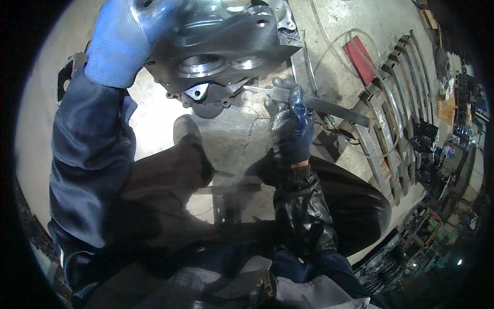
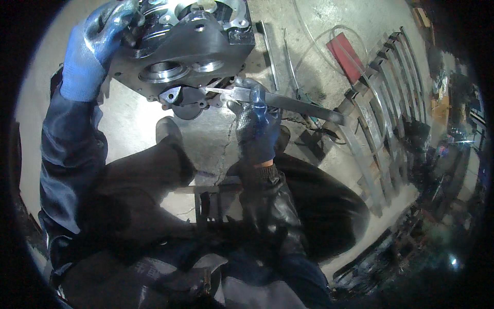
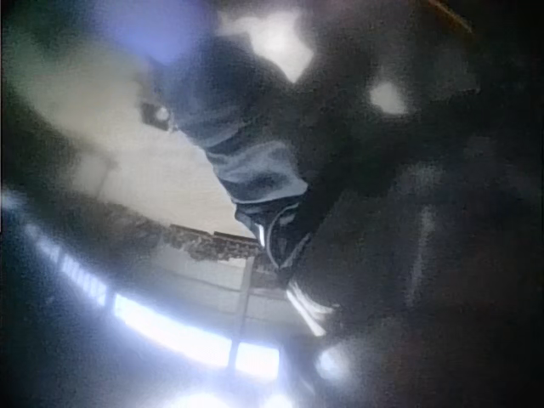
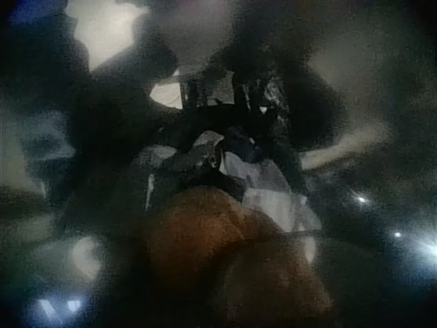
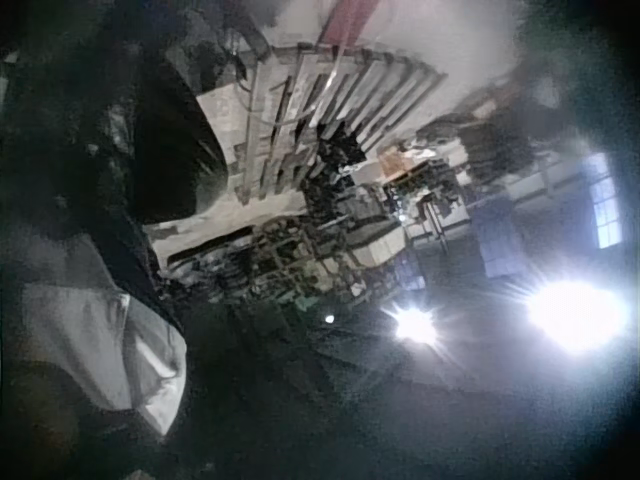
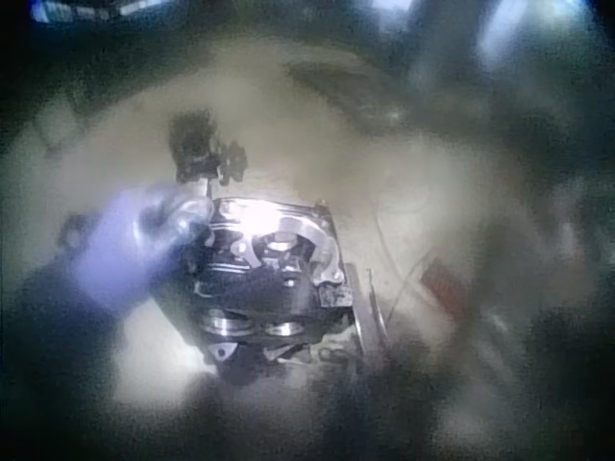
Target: The person cleans a metal part with a red cloth and then uses a wire brush to scrub its surfaces. The person sits on the floor during the task and later stands up to remove gloves.
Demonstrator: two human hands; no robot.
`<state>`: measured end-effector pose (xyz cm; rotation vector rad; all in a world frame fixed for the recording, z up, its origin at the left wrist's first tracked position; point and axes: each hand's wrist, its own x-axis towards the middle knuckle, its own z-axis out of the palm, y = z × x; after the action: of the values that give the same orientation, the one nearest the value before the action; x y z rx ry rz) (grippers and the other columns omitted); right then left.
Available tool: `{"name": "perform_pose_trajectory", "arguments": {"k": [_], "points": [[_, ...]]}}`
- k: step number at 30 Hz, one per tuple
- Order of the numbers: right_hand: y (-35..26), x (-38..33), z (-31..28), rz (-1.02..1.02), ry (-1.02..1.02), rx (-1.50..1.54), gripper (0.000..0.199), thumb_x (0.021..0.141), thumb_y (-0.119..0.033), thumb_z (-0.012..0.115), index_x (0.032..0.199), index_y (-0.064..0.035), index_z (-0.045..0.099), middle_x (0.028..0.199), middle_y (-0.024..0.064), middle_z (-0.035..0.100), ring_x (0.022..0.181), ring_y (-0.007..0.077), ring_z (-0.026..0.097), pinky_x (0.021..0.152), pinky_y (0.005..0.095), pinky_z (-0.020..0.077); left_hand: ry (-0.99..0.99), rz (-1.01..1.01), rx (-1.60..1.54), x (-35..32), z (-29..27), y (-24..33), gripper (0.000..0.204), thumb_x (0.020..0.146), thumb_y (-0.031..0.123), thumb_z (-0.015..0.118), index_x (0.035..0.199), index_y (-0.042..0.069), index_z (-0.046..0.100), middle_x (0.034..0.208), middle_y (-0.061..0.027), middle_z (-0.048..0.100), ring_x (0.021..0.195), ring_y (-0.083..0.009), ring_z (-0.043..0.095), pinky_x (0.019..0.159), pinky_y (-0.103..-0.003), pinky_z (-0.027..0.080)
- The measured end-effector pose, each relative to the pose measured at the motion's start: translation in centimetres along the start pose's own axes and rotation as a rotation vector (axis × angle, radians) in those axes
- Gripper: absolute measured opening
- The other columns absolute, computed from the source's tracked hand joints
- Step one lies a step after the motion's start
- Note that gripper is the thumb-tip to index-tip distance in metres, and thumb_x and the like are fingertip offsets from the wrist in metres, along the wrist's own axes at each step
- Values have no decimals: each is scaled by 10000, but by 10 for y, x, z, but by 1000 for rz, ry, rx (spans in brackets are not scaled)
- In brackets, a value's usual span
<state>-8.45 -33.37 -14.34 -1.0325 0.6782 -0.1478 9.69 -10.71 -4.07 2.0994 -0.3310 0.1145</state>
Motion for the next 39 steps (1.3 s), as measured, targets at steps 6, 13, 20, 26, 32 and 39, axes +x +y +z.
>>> {"name": "perform_pose_trajectory", "arguments": {"k": [6, 13, 20, 26, 32, 39], "points": [[-31, -6, 11, -33, -34, -185, 432, 1069, -351, 605, 1279, 23, 654, 1146, 128, 741, 857, 174, 712, 690, 269, 549, -143, -193, 17, 11, -10, -25, 234, 1034, 237, 661, 1094, 22, 729, 947, -49, 732, 849, -149, 660, 786, -305, 536], [-15, 6, 25, -200, 17, -134, 379, 1057, -219, 634, 1297, 74, 634, 1213, 194, 719, 942, 224, 736, 807, 321, 617, -258, -13, 5, 19, -24, -49, 435, 1052, 380, 634, 1298, 25, 686, 1159, -136, 734, 1030, -240, 721, 931, -369, 586], [-18, 15, 13, -274, -50, -67, 201, 977, -42, 707, 1162, 30, 736, 1109, 99, 747, 966, 144, 701, 868, 283, 568, -244, -30, -48, 22, -20, -38, 442, 1063, 370, 613, 1321, 15, 668, 1150, -136, 736, 968, -215, 721, 863, -339, 600], [-23, 12, 3, -248, -130, -104, 291, 1010, -94, 646, 1251, 69, 666, 1231, 190, 711, 1039, 243, 718, 895, 349, 615, -302, -83, 25, 25, -24, -27, 441, 1065, 372, 607, 1317, 14, 665, 1138, -129, 735, 952, -215, 728, 833, -326, 603], [-21, 15, -2, -242, -80, -184, 266, 1023, -53, 600, 1250, 71, 664, 1224, 197, 710, 1030, 250, 722, 890, 368, 619, -267, 43, 94, 28, -20, -24, 434, 1066, 361, 611, 1320, 13, 667, 1118, -114, 741, 941, -188, 715, 836, -311, 590], [-20, 9, 3, -196, -86, 29, 226, 979, -64, 674, 1175, 45, 707, 1150, 145, 735, 978, 211, 720, 884, 337, 596, -309, -8, 13, 26, -18, -13, 411, 1061, 347, 628, 1294, 14, 684, 1121, -102, 746, 919, -168, 704, 823, -305, 583]]}}
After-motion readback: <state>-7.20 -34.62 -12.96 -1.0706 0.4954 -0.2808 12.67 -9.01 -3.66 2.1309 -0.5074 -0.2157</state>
